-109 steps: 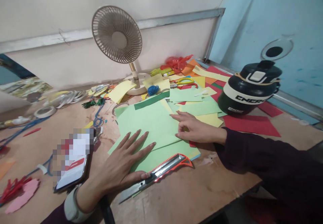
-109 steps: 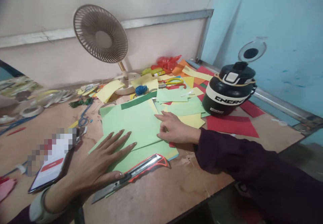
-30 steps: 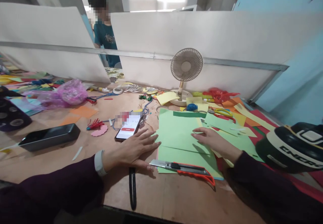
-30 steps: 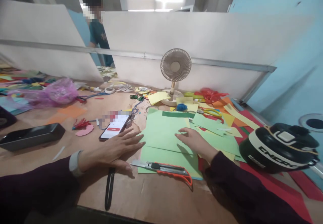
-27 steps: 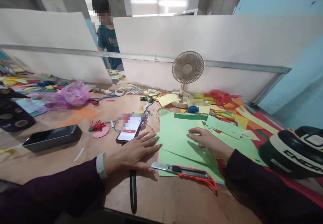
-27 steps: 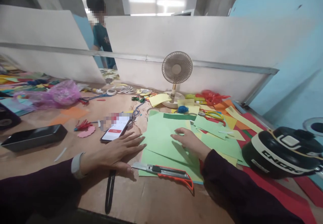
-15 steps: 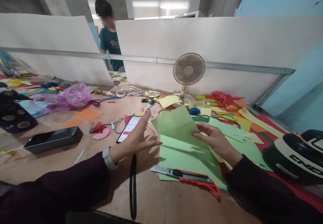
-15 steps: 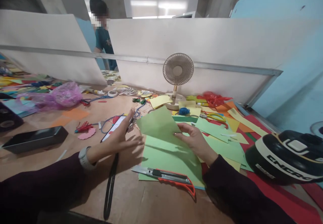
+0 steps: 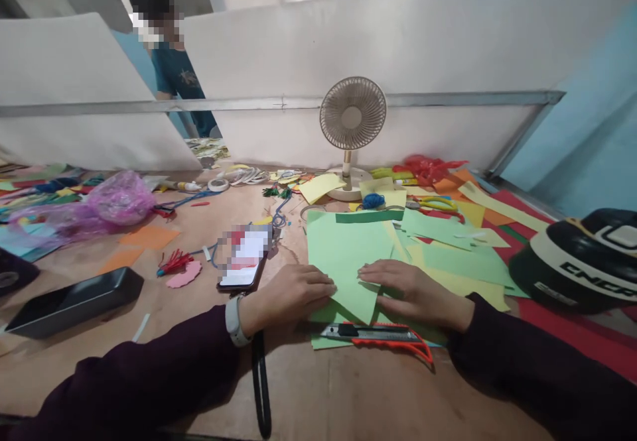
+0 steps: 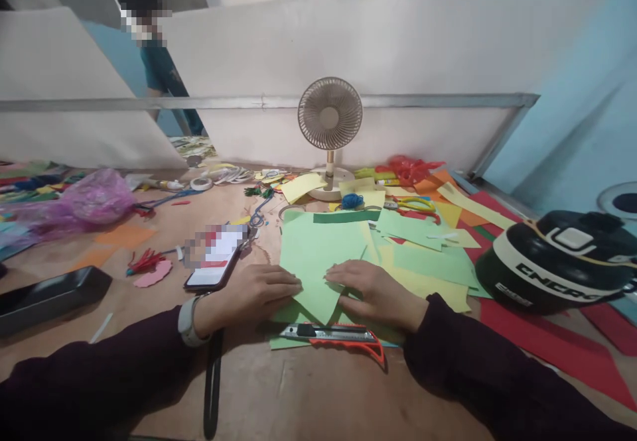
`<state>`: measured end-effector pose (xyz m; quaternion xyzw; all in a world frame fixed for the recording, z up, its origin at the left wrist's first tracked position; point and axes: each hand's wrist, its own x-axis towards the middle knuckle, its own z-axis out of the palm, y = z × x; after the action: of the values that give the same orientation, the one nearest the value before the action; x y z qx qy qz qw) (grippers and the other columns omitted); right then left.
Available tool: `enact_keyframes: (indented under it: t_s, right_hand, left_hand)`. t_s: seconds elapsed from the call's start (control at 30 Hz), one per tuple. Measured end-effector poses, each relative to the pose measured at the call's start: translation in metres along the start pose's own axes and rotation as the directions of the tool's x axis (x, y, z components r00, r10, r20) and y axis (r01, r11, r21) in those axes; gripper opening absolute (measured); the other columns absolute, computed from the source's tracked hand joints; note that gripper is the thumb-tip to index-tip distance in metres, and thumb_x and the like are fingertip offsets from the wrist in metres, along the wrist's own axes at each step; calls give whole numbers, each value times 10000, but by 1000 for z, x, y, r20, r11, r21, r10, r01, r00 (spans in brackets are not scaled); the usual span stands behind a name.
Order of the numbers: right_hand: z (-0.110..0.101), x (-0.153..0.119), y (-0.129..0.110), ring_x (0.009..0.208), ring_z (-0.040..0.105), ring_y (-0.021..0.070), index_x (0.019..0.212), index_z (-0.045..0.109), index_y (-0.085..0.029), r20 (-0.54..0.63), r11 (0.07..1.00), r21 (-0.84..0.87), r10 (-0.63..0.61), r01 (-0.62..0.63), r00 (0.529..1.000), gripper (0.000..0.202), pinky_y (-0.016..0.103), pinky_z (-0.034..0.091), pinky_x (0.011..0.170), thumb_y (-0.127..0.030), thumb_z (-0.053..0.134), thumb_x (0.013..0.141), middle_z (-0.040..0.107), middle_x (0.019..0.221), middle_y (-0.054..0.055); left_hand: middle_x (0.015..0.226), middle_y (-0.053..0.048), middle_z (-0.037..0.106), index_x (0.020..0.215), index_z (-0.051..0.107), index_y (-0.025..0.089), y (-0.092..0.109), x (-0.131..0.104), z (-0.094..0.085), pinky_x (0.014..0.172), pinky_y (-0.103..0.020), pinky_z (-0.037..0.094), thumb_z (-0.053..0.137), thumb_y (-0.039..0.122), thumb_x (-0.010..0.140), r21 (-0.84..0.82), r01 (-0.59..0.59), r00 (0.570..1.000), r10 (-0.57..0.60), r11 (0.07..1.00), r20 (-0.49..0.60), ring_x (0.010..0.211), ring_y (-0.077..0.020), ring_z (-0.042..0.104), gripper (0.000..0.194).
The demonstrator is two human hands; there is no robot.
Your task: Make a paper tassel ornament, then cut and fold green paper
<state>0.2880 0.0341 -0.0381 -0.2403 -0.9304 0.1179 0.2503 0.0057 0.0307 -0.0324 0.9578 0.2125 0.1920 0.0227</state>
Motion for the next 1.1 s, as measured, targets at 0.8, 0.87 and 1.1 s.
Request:
enact_keyframes:
  t_s: [0.8,0.87,1.1]
  right_hand:
    - [14,-5,12,928,533,245,624,479,-224,-240,885,34,458,-464,856,291,394,447,822,-385,609,829,587,891,71]
    - [15,-5,11,941,530,251,615,467,-224,-248,886,12,452,-464,857,298,405,442,836,-374,614,827,587,908,75]
    - [13,-4,9,939,526,260,606,467,-226,-237,886,-3,450,-464,861,286,423,439,846,-346,645,795,590,929,76]
  left_hand:
    - [692,-6,525,591,512,158,-22,24,1,548,-241,327,595,560,835,-192,559,828,-556,806,74,600,-125,489,478]
    - [709,-8,533,631,524,160,-23,25,2,550,-241,324,593,565,836,-145,563,826,-558,814,75,609,-131,495,459]
    - [791,-35,588,759,587,167,-24,24,5,569,-267,404,589,578,830,-63,563,826,-558,824,81,665,-173,564,417]
